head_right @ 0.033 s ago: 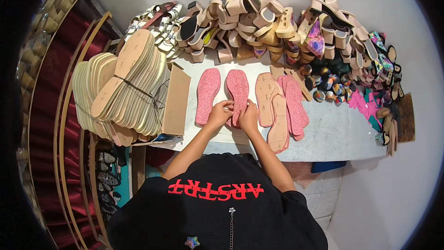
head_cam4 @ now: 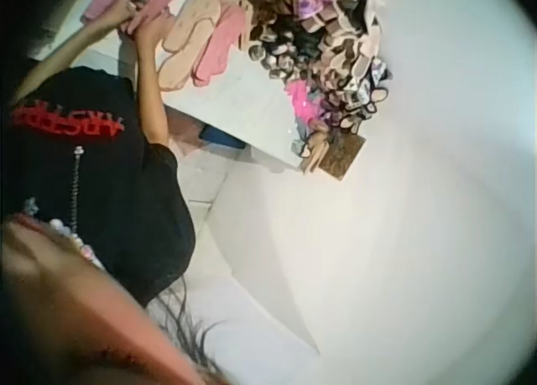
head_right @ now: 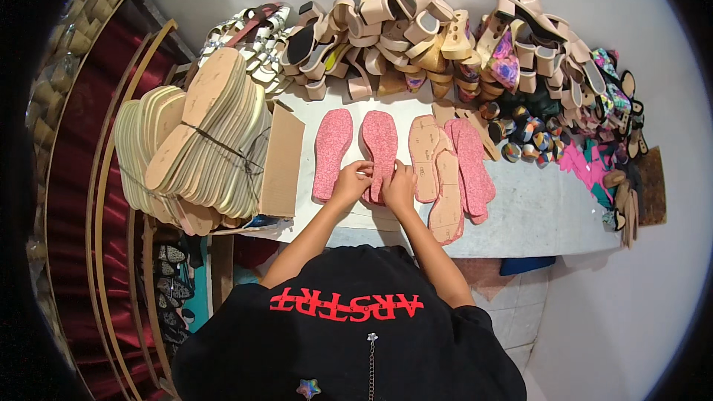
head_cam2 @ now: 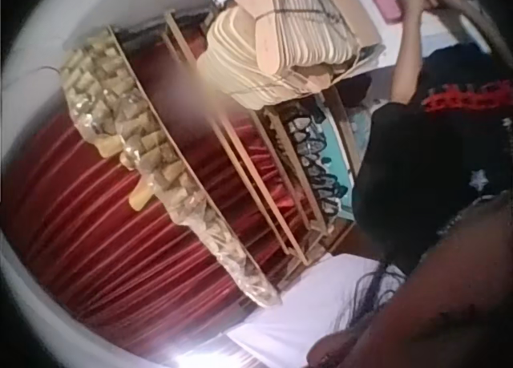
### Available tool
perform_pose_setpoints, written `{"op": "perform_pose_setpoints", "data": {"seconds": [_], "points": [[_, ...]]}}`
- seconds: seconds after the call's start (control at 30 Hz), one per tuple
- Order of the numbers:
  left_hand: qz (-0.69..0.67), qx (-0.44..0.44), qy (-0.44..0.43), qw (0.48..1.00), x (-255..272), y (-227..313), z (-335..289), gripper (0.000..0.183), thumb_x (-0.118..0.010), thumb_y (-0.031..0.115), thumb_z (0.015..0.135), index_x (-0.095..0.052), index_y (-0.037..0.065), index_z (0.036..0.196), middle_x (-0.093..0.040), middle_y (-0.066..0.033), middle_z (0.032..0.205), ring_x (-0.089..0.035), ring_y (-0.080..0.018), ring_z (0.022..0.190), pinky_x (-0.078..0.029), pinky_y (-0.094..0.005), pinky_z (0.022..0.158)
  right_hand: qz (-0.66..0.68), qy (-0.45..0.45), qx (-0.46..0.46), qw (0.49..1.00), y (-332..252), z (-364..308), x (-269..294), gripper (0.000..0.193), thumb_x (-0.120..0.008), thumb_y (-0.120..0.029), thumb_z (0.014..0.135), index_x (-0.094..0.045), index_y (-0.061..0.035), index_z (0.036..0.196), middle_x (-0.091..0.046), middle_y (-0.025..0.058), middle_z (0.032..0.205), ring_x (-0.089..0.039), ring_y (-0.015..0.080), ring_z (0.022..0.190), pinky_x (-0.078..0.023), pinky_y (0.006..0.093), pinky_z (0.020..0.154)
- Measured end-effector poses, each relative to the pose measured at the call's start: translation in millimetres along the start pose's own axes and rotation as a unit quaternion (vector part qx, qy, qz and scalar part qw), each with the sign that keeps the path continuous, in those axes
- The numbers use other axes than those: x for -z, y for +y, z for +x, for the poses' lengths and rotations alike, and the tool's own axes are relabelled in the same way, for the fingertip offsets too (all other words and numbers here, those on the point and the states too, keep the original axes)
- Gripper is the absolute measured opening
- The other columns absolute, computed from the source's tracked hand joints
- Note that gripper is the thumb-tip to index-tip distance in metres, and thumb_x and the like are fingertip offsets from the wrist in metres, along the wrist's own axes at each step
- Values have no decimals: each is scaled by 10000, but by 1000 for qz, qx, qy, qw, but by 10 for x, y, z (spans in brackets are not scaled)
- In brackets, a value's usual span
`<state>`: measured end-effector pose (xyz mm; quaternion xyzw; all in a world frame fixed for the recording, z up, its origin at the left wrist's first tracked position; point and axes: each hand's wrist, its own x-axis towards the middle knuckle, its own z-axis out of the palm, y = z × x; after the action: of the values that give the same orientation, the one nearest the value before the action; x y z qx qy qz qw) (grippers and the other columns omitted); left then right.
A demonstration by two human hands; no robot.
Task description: Inspecting and sorting various shoe components including insoles and outsoles.
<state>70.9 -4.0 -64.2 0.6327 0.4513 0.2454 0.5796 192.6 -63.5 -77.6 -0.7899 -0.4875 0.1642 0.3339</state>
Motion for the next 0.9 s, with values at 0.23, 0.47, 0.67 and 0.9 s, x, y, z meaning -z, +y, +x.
{"op": "perform_pose_setpoints", "data": {"seconds": [0.23,0.47,0.67,0.9], "points": [[69,-33,43,996,-85,-12,-12,319,-634,53,700,-562,-6,1005,-588,-109,966,-598,-154,741,-480,-251,624,-1,22,-18,1000,188,-96,64,553,-626,-182,683,-434,-21,1176,-380,231,1047,-388,369,975,-333,451,846],[-12,-154,64,986,-472,198,38,171,-570,39,745,-584,7,913,-555,-81,904,-554,-148,727,-455,-233,597,-125,171,-98,972,593,-180,580,576,-649,-200,662,-405,-20,1153,-361,221,1087,-361,373,1012,-311,455,854],[52,-111,-88,989,-944,124,118,269,-583,117,764,-559,-10,1000,-578,-115,972,-570,-179,809,-464,-282,698,-155,139,-140,968,830,-236,836,645,-740,-253,591,-425,13,1087,-417,212,1045,-399,368,990,-339,457,817],[88,-54,-160,982,-1182,70,179,304,-570,205,795,-563,-45,968,-610,-135,834,-598,-190,725,-485,-283,648,-5,122,-97,988,1260,-37,1006,396,-674,-227,666,-516,10,940,-542,152,865,-538,302,755,-429,369,664]]}}
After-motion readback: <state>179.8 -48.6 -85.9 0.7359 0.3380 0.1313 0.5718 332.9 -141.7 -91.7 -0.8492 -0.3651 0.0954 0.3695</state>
